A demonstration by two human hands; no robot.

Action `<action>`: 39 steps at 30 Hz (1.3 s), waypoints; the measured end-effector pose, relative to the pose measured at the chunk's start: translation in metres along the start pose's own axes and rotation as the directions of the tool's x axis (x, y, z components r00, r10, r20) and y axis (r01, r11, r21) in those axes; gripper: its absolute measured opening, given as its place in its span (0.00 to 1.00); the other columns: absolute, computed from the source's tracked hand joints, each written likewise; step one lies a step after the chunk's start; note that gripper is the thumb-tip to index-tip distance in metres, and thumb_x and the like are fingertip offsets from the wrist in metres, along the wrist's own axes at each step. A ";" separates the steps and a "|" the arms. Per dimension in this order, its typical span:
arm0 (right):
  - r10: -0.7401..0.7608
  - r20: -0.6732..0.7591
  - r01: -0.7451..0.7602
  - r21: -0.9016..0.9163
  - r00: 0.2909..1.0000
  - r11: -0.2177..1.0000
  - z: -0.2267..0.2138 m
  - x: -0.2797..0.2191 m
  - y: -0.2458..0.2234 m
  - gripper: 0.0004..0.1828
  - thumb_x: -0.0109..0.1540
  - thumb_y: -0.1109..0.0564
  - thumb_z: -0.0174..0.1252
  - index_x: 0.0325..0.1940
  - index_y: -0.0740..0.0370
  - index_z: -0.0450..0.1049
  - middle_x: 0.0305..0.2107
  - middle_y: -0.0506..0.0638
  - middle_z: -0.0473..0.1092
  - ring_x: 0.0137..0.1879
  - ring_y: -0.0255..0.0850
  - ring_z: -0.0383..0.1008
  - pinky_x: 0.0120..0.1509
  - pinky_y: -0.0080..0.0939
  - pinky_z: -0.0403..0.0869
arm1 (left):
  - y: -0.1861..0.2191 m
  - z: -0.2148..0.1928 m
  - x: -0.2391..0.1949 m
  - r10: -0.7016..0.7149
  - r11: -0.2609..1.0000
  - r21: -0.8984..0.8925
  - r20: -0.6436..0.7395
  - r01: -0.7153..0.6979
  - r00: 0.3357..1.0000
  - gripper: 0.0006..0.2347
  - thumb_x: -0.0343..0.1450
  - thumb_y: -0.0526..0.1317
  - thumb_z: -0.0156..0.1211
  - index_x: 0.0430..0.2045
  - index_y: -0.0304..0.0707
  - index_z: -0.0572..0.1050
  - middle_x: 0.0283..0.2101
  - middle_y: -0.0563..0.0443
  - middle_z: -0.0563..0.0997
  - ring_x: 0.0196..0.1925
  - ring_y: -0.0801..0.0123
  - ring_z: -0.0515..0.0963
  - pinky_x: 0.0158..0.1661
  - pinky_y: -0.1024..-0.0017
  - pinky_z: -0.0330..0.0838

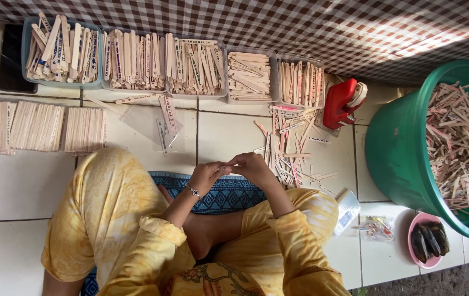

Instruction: The person sits on the floor and gathers loose popsicle sticks from a pile, aligns them into neat stacks, and places them into small clear plastic bags. They seal the bags using a handheld tape dispenser and set the packaged stacks aside.

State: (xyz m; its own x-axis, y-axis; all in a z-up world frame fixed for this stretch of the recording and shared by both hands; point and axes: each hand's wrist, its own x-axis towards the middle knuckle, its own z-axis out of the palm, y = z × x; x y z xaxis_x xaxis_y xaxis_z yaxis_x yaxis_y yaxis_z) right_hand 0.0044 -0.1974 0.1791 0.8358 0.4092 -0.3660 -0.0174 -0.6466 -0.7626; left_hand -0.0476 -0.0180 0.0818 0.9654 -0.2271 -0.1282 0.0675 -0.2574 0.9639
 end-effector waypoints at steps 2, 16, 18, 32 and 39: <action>0.024 -0.031 -0.025 -0.036 0.999 0.999 0.012 0.008 0.015 0.09 0.56 0.55 0.72 0.39 0.59 0.84 0.32 0.62 0.78 0.47 0.62 0.80 0.53 0.58 0.78 | 0.006 0.002 -0.002 0.029 0.999 0.017 0.007 -0.029 1.000 0.09 0.76 0.37 0.57 0.48 0.41 0.80 0.42 0.38 0.85 0.46 0.40 0.82 0.44 0.51 0.79; 0.106 -0.163 -0.119 -0.071 0.981 0.990 0.020 0.002 0.022 0.06 0.53 0.54 0.72 0.33 0.51 0.83 0.27 0.47 0.79 0.41 0.45 0.84 0.50 0.49 0.79 | -0.008 0.001 0.000 0.073 0.996 0.040 0.045 -0.075 0.996 0.10 0.74 0.38 0.60 0.48 0.42 0.80 0.44 0.41 0.85 0.48 0.45 0.83 0.47 0.54 0.79; 0.094 -0.180 -0.099 -0.017 0.979 0.995 0.018 -0.002 0.020 0.06 0.54 0.55 0.72 0.34 0.54 0.83 0.26 0.50 0.79 0.35 0.45 0.84 0.46 0.47 0.80 | 0.007 -0.005 -0.003 0.059 0.997 0.041 0.058 -0.062 0.997 0.11 0.74 0.41 0.61 0.48 0.41 0.79 0.45 0.41 0.85 0.49 0.46 0.83 0.48 0.54 0.79; -0.033 -0.219 0.126 0.426 0.975 0.896 0.019 -0.023 0.075 0.07 0.57 0.67 0.70 0.39 0.71 0.83 0.36 0.62 0.80 0.49 0.50 0.81 0.52 0.54 0.80 | -0.033 0.012 0.016 0.126 0.992 0.030 -0.108 -0.124 0.986 0.06 0.71 0.44 0.63 0.33 0.49 0.85 0.34 0.49 0.86 0.41 0.55 0.85 0.43 0.63 0.80; 0.204 -0.177 -0.071 0.561 0.963 0.824 0.022 -0.020 0.062 0.10 0.58 0.60 0.72 0.37 0.71 0.83 0.34 0.63 0.79 0.47 0.48 0.78 0.56 0.57 0.77 | -0.032 0.015 0.018 0.014 0.991 -0.130 -0.159 -0.035 0.987 0.06 0.68 0.44 0.66 0.28 0.44 0.84 0.31 0.47 0.84 0.38 0.57 0.84 0.43 0.66 0.78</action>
State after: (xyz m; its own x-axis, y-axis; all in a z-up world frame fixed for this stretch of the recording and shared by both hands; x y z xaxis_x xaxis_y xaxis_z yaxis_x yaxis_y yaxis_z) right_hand -0.0259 -0.2317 0.1273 0.8985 0.1481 -0.4132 -0.3818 -0.2007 -0.9022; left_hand -0.0360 -0.0276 0.0450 0.9940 -0.0781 -0.0760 0.0659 -0.1251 0.9900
